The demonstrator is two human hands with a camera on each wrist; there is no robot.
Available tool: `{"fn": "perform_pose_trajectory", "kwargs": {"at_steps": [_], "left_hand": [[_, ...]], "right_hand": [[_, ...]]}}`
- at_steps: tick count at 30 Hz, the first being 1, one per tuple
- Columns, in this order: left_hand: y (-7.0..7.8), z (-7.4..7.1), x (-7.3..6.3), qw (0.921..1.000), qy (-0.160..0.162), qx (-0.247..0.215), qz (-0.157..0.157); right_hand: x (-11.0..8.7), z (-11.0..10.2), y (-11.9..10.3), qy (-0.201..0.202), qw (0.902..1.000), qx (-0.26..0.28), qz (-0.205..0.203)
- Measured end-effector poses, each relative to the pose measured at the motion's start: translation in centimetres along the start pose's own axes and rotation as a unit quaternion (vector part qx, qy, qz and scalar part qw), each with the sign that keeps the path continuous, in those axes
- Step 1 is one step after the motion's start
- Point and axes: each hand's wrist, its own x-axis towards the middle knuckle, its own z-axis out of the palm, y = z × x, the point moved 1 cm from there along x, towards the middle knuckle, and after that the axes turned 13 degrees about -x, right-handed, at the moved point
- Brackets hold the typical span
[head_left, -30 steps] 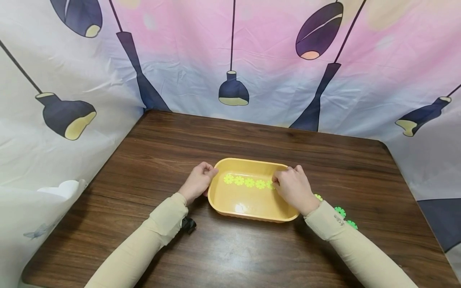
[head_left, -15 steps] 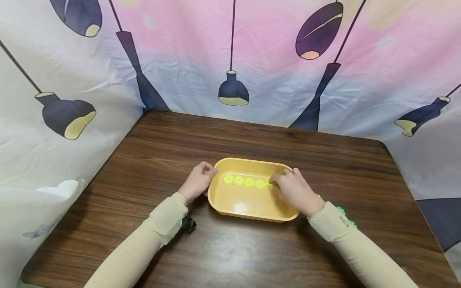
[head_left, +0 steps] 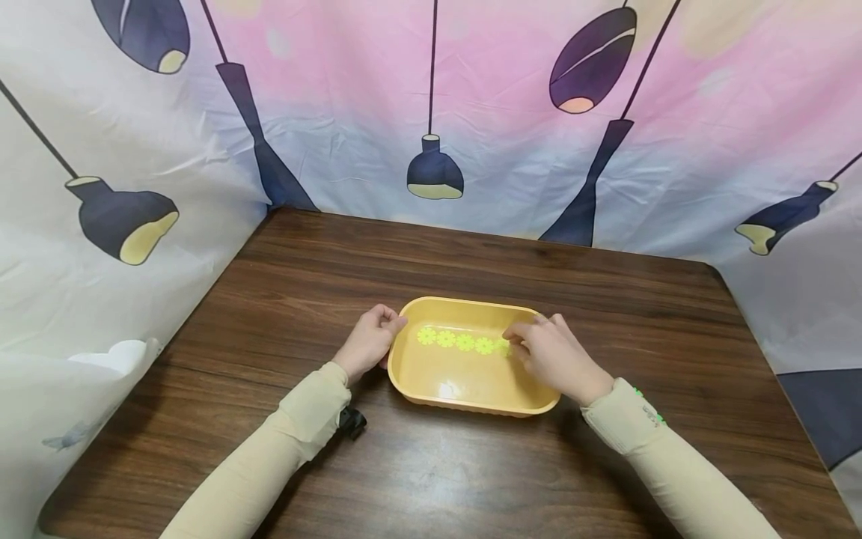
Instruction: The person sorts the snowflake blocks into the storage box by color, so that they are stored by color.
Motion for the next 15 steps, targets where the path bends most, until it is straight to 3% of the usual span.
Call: {"fn": "perform_pose_trajectory", "kwargs": {"at_steps": [4, 9, 12, 15], "left_hand": [[0.0, 0.0, 0.0, 1.0, -0.002, -0.001, 0.0], [-0.1, 0.0, 0.1, 1.0, -0.001, -0.001, 0.002], [-0.1, 0.0, 0.1, 1.0, -0.001, -0.001, 0.002], [-0.1, -0.1, 0.1, 1.0, -0.001, -0.001, -0.001]], "right_hand": [[-0.4, -1.6, 1.3, 0.046, 0.9982, 0.023, 0.03], [-1.5, -4.0, 3.7, 0.092, 0.9902, 0.043, 0.096], [-2.5, -4.8, 5.4, 0.068, 0.9881, 0.037, 0.132], [-3.7, -4.7, 7.0, -0.009, 0.9883, 0.02, 0.151]]}}
